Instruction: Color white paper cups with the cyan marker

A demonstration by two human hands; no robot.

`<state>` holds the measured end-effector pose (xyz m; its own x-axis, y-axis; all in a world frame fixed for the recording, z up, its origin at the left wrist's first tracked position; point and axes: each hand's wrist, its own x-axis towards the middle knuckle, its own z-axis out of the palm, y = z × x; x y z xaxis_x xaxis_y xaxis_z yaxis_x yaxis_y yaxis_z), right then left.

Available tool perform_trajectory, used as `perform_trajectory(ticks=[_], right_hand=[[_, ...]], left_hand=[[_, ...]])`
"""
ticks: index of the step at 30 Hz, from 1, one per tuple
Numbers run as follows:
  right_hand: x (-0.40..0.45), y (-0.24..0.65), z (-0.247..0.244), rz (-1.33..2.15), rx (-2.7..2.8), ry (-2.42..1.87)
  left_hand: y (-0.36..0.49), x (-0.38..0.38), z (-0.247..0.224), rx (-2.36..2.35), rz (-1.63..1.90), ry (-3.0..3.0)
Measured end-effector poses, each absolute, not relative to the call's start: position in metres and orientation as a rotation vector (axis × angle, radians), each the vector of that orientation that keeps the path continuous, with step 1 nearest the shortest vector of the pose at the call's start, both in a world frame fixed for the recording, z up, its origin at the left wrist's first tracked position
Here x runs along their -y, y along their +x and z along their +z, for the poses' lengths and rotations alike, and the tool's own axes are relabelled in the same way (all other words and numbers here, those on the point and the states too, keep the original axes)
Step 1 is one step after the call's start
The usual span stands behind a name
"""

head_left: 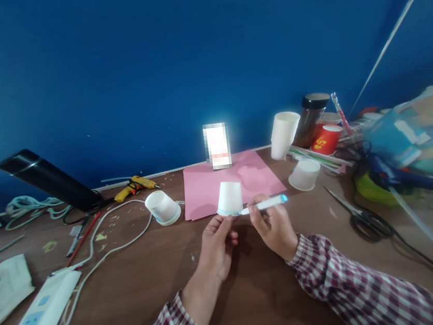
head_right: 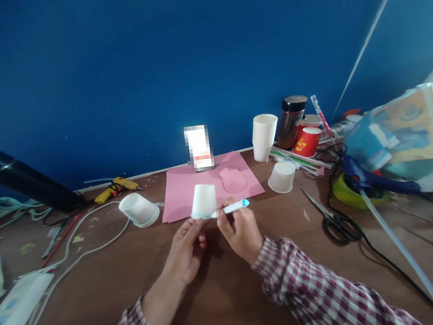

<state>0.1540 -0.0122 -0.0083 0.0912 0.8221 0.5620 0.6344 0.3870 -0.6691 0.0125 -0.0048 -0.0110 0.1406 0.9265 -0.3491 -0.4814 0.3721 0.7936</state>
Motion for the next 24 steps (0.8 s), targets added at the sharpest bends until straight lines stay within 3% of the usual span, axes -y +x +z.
perform_trajectory(ticks=[24], right_hand=[[0.0105, 0.1548, -0.008, 0.284, 1.614, -1.331]], left_hand=[[0.0125, 0.0037, -0.0136, -0.962, 1.135, 0.489]])
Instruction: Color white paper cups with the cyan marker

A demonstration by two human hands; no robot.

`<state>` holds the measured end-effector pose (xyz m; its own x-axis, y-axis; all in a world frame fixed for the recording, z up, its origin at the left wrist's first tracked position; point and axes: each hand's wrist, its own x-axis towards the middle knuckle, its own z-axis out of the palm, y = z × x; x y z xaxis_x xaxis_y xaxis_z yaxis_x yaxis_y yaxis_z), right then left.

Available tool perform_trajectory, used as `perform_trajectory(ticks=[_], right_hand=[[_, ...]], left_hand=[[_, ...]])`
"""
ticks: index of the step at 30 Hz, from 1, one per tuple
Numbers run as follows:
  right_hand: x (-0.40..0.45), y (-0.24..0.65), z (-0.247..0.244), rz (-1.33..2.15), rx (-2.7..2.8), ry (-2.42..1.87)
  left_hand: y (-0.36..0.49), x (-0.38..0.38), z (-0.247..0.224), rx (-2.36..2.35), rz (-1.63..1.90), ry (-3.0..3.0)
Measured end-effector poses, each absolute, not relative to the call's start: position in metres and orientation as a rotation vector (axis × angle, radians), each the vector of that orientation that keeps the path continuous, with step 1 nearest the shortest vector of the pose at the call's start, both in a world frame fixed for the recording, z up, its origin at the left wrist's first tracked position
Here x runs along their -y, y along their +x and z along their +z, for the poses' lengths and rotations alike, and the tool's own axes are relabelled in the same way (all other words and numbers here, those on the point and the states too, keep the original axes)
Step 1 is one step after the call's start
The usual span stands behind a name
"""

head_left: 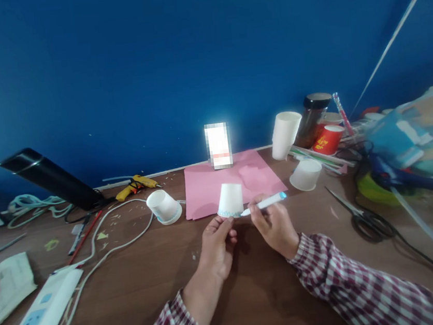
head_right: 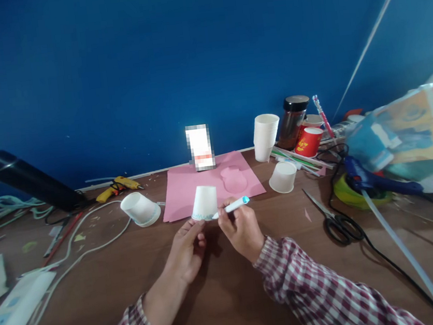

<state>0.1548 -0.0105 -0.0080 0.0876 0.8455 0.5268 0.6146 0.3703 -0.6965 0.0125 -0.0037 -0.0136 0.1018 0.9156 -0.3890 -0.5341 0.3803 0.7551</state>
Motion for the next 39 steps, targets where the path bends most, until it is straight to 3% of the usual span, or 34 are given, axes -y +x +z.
perform_trajectory(ticks=[32, 39], right_hand=[[0.0095, 0.1581, -0.0093, 0.215, 1.566, -1.319], [0.0101, 0.156, -0.0074, 0.397, 1.334, -1.192]], left_hand=[[0.0116, 0.0061, -0.0127, -0.932, 1.079, 0.551], [0.0069, 0.0017, -0.0135, -0.848, 1.126, 0.371]])
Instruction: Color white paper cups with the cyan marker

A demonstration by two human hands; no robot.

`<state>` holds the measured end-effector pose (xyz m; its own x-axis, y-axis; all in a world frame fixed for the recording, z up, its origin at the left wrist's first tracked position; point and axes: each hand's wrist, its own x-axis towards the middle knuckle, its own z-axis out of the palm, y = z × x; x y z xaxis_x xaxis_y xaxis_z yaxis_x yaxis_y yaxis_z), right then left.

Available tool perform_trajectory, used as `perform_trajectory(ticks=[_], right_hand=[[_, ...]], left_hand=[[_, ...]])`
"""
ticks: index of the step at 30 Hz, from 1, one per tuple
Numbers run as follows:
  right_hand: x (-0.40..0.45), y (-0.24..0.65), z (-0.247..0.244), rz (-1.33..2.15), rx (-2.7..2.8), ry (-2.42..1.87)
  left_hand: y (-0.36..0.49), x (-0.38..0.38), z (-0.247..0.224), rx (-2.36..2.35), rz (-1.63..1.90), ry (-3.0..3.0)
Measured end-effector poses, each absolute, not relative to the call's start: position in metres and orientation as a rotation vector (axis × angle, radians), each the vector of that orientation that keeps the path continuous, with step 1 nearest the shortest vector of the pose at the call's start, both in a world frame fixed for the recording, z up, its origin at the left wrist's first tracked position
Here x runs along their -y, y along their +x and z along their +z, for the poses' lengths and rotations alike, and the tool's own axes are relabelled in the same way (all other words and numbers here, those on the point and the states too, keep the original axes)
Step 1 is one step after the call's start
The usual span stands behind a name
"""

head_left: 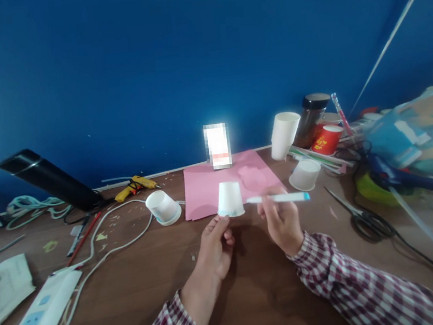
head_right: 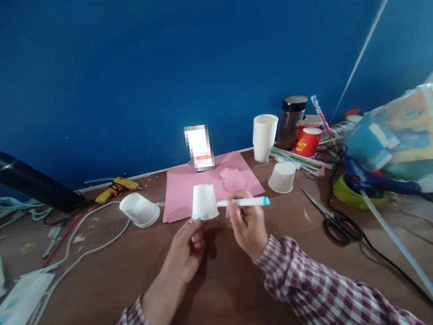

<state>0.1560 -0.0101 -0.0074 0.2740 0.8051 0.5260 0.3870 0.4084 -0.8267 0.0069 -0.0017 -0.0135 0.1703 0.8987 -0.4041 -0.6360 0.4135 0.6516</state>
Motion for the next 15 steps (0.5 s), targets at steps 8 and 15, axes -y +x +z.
perform_trajectory(ticks=[8, 15], right_hand=[[0.004, 0.154, -0.013, 0.47, 1.389, -1.121], [0.004, 0.15, -0.021, 0.642, 1.391, -1.076]], left_hand=[[0.003, 0.0, -0.007, -0.624, 1.091, 0.069], [0.004, 0.004, -0.008, -0.594, 1.077, 0.142]])
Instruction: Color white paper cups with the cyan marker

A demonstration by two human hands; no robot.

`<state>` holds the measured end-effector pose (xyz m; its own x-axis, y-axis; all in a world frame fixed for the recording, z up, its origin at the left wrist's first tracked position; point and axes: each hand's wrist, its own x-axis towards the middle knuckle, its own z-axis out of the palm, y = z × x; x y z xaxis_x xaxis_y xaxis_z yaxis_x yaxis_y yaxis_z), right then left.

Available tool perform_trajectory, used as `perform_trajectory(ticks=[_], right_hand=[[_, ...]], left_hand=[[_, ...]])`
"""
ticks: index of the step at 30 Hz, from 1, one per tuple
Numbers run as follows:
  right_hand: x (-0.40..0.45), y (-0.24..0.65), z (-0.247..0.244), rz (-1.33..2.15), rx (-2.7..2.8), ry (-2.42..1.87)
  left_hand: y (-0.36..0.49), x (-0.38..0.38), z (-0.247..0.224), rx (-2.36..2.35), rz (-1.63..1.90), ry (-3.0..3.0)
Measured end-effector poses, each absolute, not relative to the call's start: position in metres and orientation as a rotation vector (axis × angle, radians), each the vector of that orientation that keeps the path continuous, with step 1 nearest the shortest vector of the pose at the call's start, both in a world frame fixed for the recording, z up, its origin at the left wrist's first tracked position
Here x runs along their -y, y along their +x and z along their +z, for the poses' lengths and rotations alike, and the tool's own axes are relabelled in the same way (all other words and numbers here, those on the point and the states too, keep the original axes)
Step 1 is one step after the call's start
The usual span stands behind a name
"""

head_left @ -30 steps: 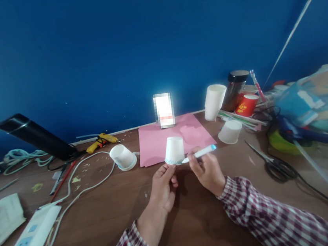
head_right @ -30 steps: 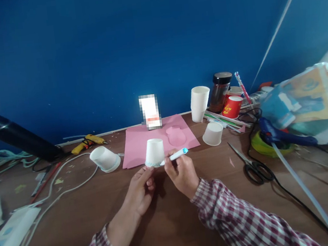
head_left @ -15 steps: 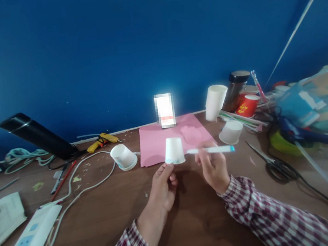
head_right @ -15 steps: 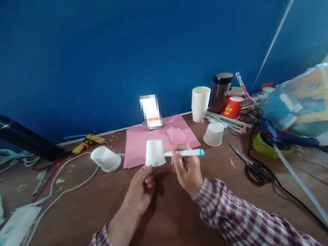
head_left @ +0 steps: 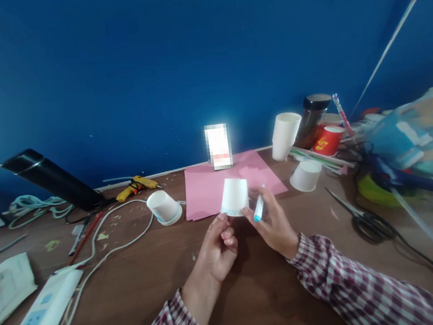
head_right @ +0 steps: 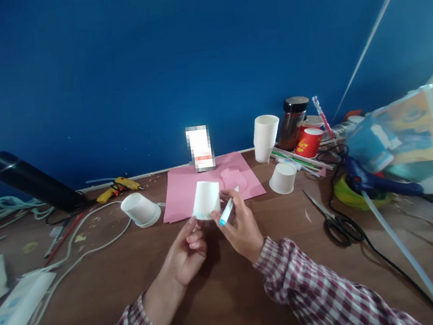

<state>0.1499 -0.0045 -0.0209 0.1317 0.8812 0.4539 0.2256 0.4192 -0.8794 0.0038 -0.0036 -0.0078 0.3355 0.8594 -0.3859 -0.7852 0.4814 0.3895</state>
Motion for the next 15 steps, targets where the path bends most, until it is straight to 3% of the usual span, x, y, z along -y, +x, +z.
perform_trajectory(ticks=[15], right_hand=[[0.002, 0.1533, -0.015, 0.508, 1.402, -1.118]], left_hand=[[0.0098, 0.0029, -0.0122, -0.845, 1.116, 0.438]])
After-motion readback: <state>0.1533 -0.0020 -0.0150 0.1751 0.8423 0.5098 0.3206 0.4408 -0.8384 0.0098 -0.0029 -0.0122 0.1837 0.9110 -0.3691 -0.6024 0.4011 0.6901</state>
